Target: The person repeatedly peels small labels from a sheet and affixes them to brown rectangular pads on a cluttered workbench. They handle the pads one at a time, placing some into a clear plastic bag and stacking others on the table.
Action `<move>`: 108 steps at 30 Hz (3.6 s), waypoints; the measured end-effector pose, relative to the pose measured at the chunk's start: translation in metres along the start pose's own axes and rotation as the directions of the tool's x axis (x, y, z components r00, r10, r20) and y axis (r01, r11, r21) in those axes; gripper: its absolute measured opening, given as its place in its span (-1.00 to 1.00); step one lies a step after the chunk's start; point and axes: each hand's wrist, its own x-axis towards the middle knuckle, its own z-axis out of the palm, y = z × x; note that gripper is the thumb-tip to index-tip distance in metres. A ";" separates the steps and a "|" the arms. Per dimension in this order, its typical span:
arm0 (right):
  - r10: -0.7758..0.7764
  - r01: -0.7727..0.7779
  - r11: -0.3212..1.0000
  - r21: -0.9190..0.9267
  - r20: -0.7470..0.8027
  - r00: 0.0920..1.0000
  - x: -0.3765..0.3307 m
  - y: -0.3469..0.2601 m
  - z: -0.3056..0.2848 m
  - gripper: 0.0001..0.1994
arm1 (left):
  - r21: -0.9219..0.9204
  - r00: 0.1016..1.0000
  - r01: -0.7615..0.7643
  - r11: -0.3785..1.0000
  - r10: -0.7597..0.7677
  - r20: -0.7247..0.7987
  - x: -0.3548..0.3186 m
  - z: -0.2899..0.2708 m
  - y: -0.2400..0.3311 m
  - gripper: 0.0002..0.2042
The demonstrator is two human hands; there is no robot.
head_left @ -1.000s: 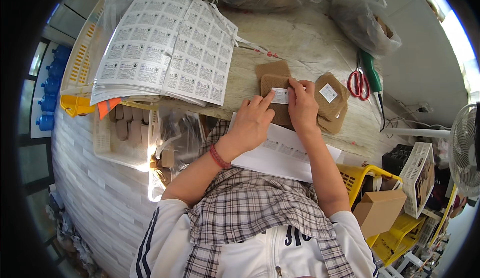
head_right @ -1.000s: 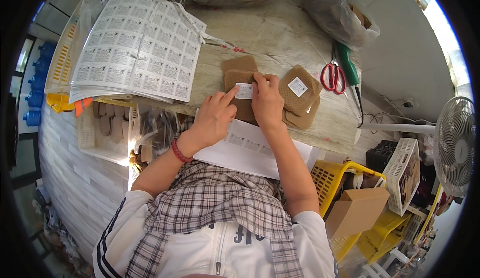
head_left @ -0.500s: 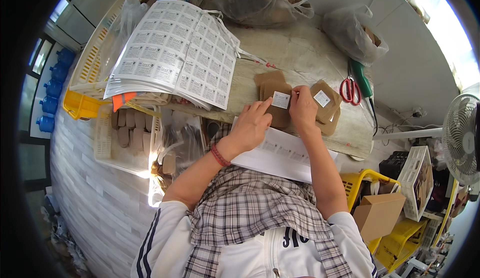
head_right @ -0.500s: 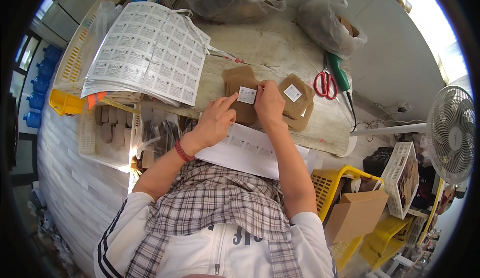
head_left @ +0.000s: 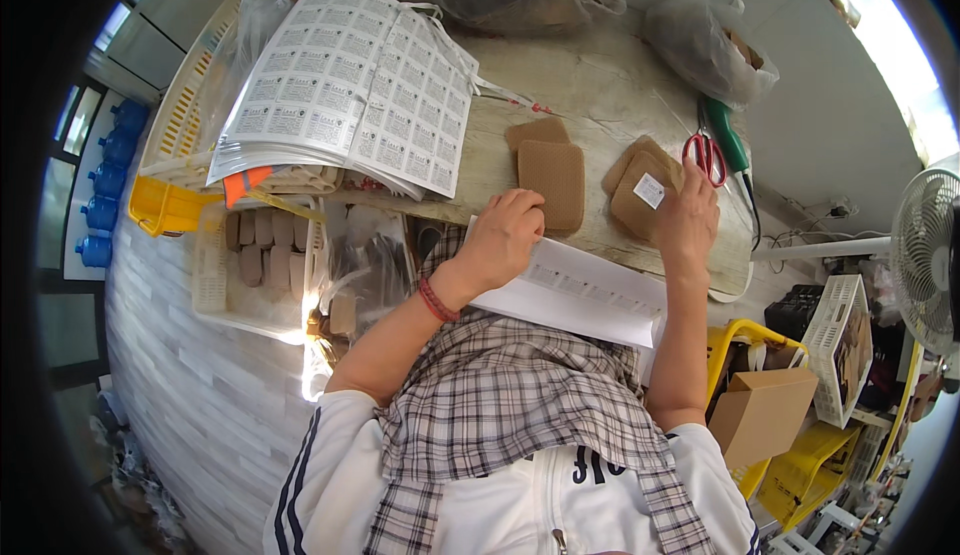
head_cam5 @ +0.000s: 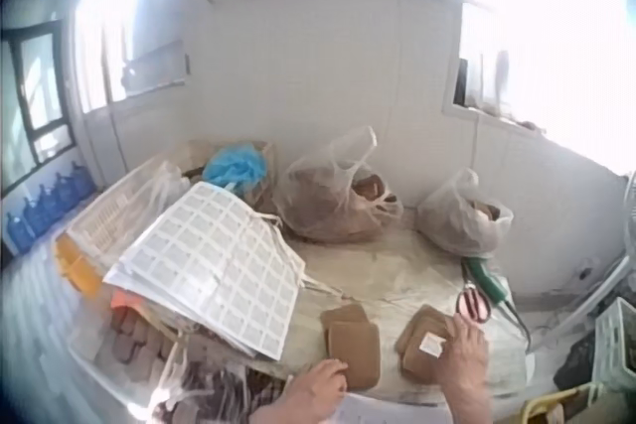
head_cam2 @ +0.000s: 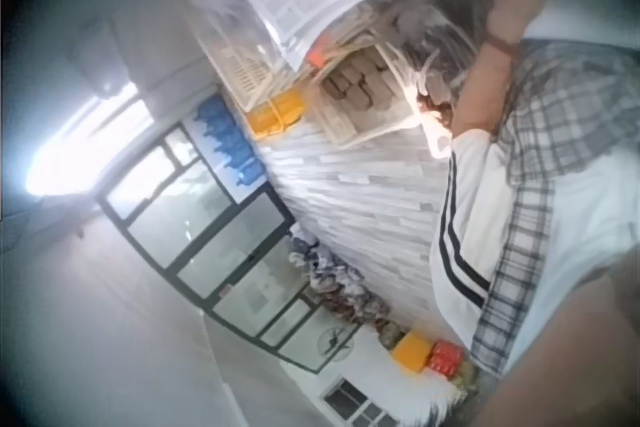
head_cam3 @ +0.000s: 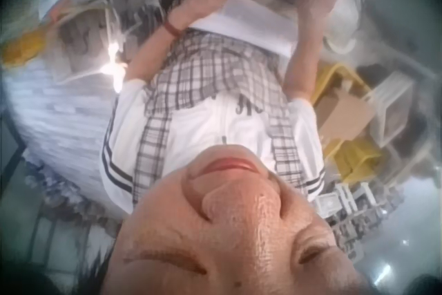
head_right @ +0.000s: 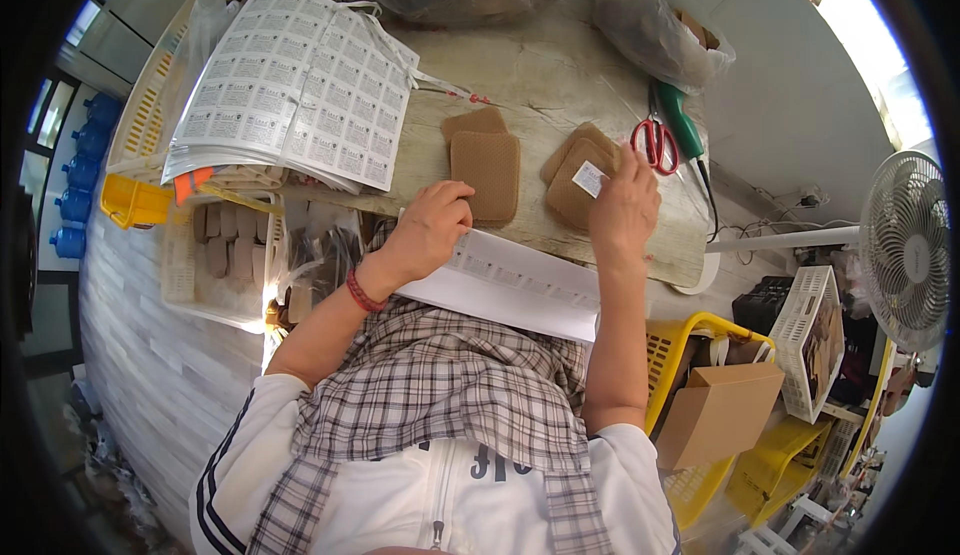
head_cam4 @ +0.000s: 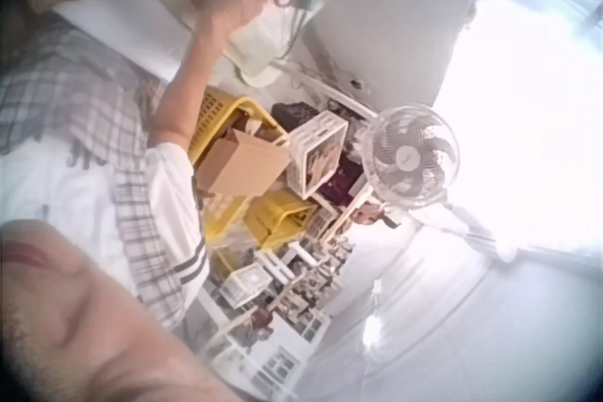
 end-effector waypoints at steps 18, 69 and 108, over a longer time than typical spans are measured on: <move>-0.308 0.282 0.789 0.546 -0.046 0.950 -0.088 -0.079 0.032 -0.82 | -0.232 0.942 0.312 0.921 -0.332 -0.050 -0.027 -0.014 -0.015 -0.92; 0.089 -0.511 0.548 0.663 0.560 0.823 0.000 -0.059 0.083 -0.93 | 0.072 0.996 -0.006 0.997 0.012 -0.086 0.015 -0.003 -0.006 -0.90; -0.004 -0.026 0.896 0.443 0.067 0.998 -0.013 -0.064 0.096 -0.92 | 0.189 1.000 -0.023 0.982 0.026 -0.011 0.015 0.008 -0.013 -0.95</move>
